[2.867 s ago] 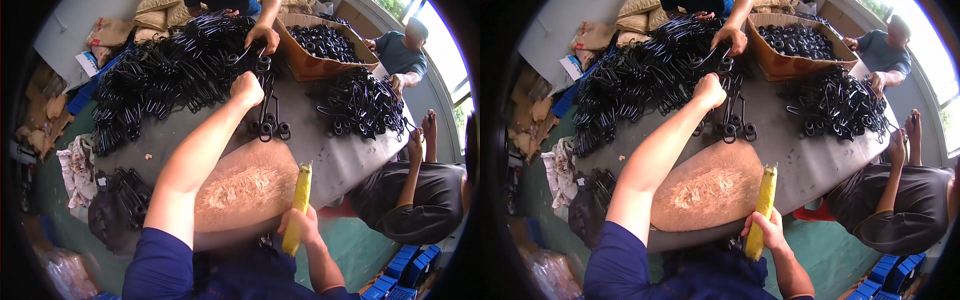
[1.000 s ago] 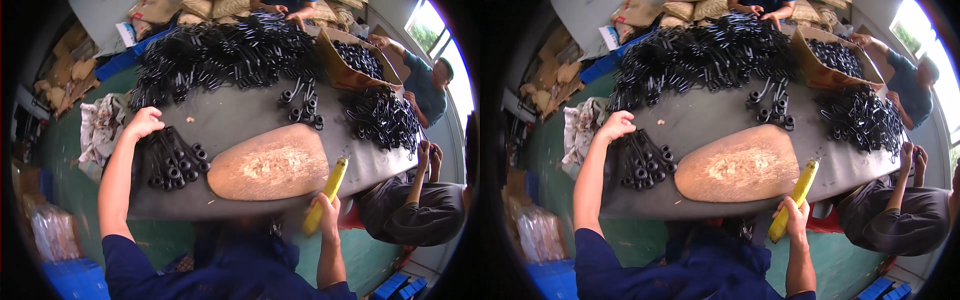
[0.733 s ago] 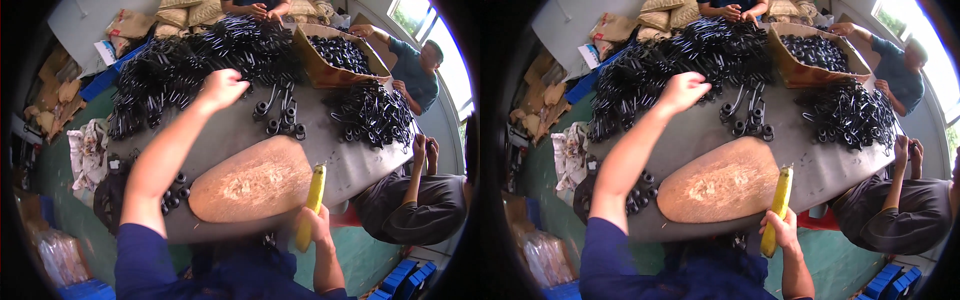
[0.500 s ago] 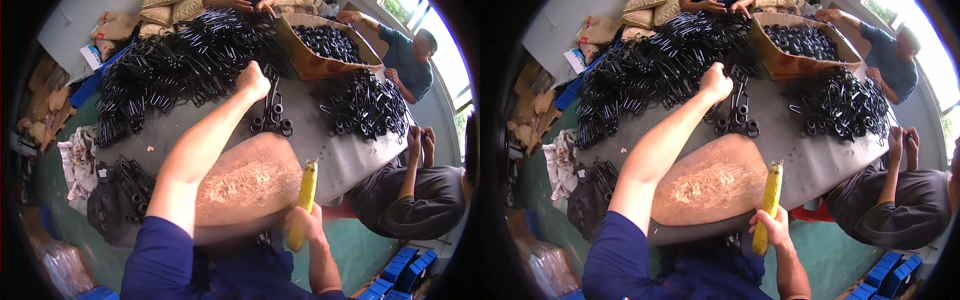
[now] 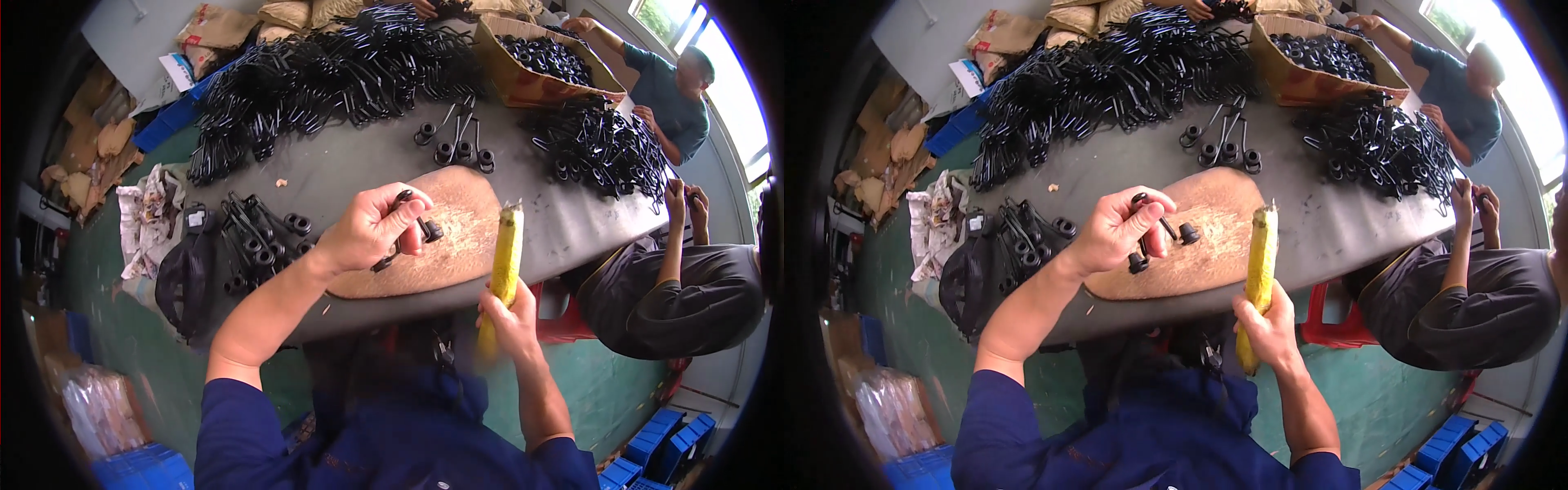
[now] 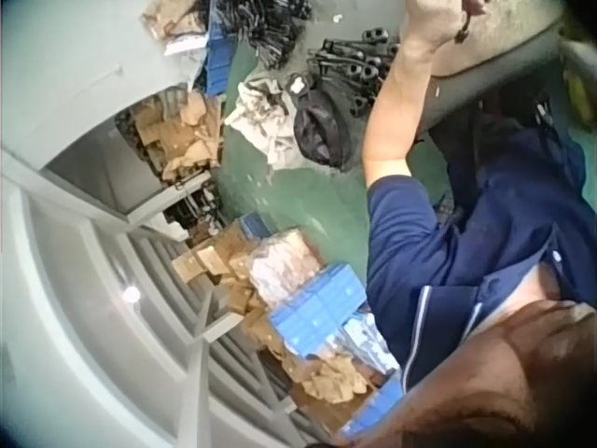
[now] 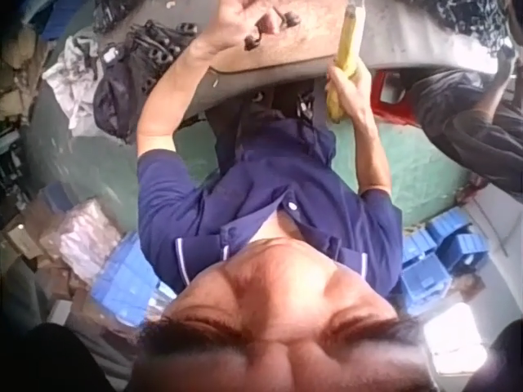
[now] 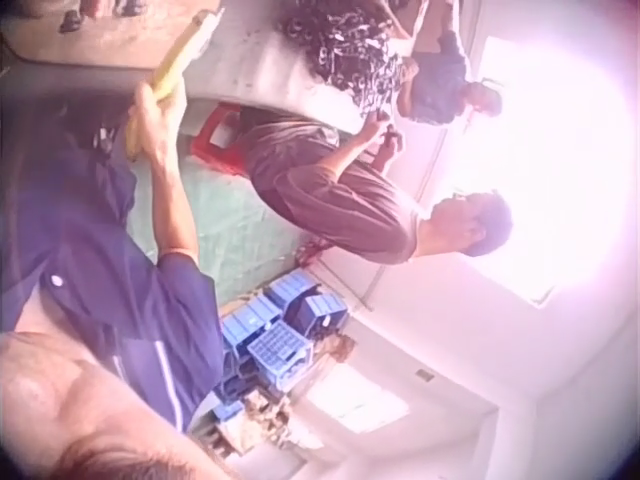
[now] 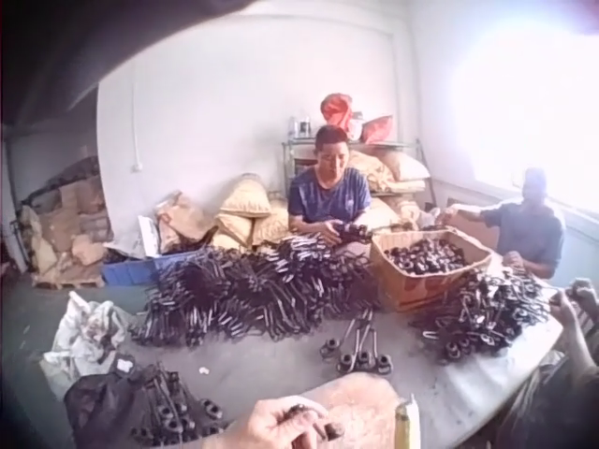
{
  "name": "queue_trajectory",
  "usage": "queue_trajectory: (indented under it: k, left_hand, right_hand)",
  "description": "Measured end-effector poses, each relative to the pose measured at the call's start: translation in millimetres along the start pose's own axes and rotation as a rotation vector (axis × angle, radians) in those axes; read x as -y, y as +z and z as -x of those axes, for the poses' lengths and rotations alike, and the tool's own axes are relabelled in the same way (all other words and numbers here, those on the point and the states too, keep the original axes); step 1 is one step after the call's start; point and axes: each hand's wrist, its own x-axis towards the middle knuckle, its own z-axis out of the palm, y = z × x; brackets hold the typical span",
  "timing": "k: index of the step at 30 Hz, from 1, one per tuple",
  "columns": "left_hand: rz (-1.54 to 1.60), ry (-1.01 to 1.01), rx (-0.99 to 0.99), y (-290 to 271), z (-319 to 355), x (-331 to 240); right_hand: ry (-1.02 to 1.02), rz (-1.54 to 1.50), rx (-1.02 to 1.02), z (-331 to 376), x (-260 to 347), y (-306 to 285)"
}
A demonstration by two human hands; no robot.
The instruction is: The user is using a yellow mallet to tap and straighten black metal components on a wooden block in a workshop setting.
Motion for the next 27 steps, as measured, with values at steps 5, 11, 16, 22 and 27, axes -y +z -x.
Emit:
queue_trajectory:
  k: [5,11,16,22,27]
  left_hand:
    - [-0.058,-0.177,0.005,-29,16,-15]
    - [-0.221,0.018,-0.016,-25,26,-2]
    - [-0.199,-0.001,-0.066,-28,32,-5]
    - [-0.316,-0.016,0.033,-41,15,3]
    - [-0.26,0.051,-0.021,-51,15,-3]
  right_hand:
    - [-0.68,-0.069,0.028,54,54,41]
    - [0.074,0.614,0.206,28,5,68]
    - [-0.024,0.112,0.092,63,47,83]
    - [-0.542,0.869,0.348,50,13,107]
    - [0.201,0.651,0.662,61,25,107]
